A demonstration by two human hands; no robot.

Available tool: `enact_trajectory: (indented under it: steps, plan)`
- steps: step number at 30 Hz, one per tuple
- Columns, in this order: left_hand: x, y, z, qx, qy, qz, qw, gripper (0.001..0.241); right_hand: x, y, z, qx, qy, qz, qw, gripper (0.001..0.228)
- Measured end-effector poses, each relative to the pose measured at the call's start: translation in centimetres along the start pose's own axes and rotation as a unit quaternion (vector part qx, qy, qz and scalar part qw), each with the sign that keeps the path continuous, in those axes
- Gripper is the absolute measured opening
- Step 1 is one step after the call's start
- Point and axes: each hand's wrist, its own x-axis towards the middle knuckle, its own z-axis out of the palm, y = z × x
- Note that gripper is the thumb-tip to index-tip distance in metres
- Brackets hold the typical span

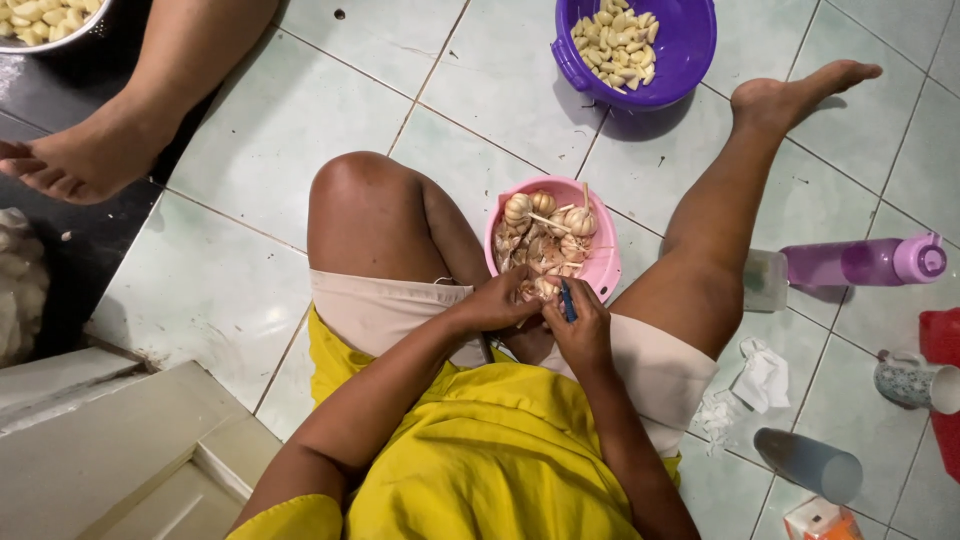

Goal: Peeling garlic cloves by trimming the ends with a knife and removing the skin by hand while sitting on the floor.

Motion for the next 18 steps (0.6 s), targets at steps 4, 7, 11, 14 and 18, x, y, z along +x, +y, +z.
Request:
enact_trajectory:
  steps: [4,7,11,14,18]
  plan:
    - [-0.8,1.6,-0.1,0.110,-0.011,-0.060,0.992,0.047,-0.1,0.1,0.0,0.045,-0.010,0.084,0.995,0.029]
    - [-1.3,2.0,0.1,0.190,-0.006,-0.092,0.978,0.054,0.0,-0.2,-0.3,0.117,-0.024,0.176,0.977,0.031]
    - [-1.8,3.0,-0.2,0.249,0.014,-0.071,0.966,0.050,-0.1,1.1,0.2,0.191,-0.037,0.240,0.951,0.037]
    - [-1.9,2.2,0.1,0.259,0.015,-0.047,0.965,0.045,0.6,-0.4,-0.8,0.204,-0.059,0.239,0.948,0.041]
    - [-2.1,2.2,0.0,0.268,0.018,-0.031,0.963,0.046,-0.1,0.4,-0.7,0.205,-0.074,0.233,0.948,0.045]
